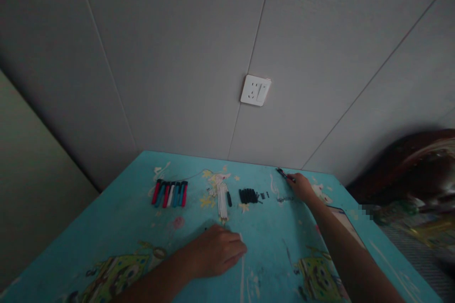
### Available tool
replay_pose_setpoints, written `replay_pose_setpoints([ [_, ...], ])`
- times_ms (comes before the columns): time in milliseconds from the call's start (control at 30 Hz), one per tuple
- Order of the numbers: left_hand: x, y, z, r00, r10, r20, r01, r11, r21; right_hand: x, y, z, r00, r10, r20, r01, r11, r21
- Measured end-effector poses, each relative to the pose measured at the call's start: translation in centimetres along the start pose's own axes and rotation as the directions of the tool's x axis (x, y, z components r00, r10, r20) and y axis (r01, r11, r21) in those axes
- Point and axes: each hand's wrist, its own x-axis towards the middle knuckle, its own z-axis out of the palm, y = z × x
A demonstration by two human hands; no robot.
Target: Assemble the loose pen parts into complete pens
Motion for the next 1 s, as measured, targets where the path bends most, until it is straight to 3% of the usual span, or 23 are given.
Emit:
replay_pose_setpoints([
  [200,0.0,-0.1,0.1,1.000,-0.005,0.006,0.005,1.000,-0.007,-1.1,0.3,0.3,0.991,0.103,-0.084,-0.105,0.994,-0.018],
  [433,0.1,0.1,0.0,0.999,0.014,-0.034,-0.014,1.000,-0.008,-2.2,-1.2,-1.6,0.965,0.135,-0.226,-0.114,0.988,0.105],
  [567,0.0,0.1,-0.1,0.999,0.023,-0.043,-0.023,1.000,0.014,-6.2,-6.3,-1.7,0.937,0.105,-0.332,-0.025,0.971,0.236],
  [633,-0.1,0.0,-0.2,0.999,0.018,-0.045,-0.017,1.000,0.024,-9.1,-10.3,-0.8,0.937,0.029,-0.349,0.138,0.886,0.443],
  [767,0.0,-1.1,-1.4,0.990,-0.118,-0.077,0.125,0.988,0.090,-14.0,-17.5,1.1,0.931,-0.161,-0.329,0.329,0.759,0.561],
  [833,-0.1,-2.3,-2.4,0.957,-0.256,-0.138,0.274,0.952,0.137,-15.6,-19.6,1.8,0.923,-0.246,-0.296,0.378,0.726,0.574],
  [900,-0.5,-4.0,-3.6,0.885,-0.413,-0.214,0.452,0.872,0.186,-16.6,-20.8,2.3,0.908,-0.337,-0.249,0.419,0.723,0.550],
  [1000,-1.6,-6.5,-5.2,0.716,-0.621,-0.319,0.697,0.661,0.277,-17.1,-22.0,3.0,0.908,-0.375,-0.187,0.418,0.779,0.468],
])
